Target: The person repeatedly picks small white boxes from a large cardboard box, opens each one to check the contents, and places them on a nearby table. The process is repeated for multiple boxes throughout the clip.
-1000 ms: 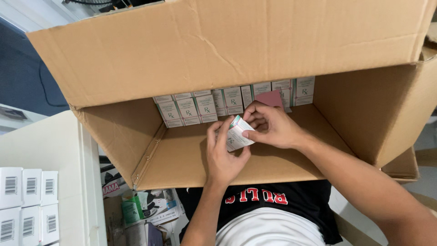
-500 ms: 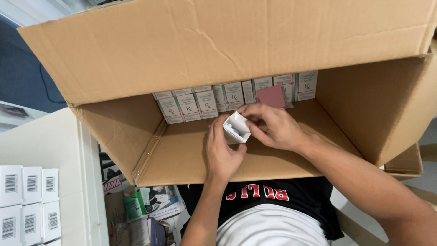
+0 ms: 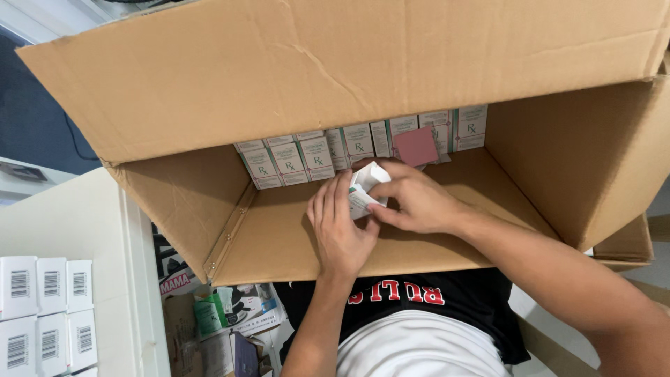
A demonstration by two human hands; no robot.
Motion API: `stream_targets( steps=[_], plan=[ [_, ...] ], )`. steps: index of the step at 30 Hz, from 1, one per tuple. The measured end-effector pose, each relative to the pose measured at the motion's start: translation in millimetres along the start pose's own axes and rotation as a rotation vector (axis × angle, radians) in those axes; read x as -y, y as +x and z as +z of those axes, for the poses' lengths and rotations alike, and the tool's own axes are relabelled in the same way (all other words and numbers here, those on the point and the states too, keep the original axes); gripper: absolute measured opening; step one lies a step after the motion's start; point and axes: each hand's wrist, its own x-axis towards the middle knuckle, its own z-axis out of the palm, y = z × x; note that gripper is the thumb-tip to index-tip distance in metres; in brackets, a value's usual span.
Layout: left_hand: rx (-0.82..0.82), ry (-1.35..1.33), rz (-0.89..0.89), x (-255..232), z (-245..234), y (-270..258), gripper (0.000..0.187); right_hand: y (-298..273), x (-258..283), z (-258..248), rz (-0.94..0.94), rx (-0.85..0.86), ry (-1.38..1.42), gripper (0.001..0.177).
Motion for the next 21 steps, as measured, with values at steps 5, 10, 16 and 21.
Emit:
stream_targets(
  steps=[5,10,16,21],
  plan=[
    [0.011,0.002,-0.049,-3.6,1.3,1.6,0.084,1.4,-13.2,-2.2,0.103,-0.062,0.179,0.020],
    [0.019,0.016,-0.092,-3.9,2.7,2.2,0.082,3.3,-26.6,0.1,0.292,0.004,0.316,0.023],
    [0.036,-0.016,-0.112,-1.2,4.0,2.9,0.083,4.9,-31.9,6.7,0.425,-0.098,0.514,0.023],
    [0.012,-0.038,-0.090,-0.8,3.0,-1.2,0.086,3.3,-28.6,7.8,0.395,-0.134,0.452,0.024]
  ],
)
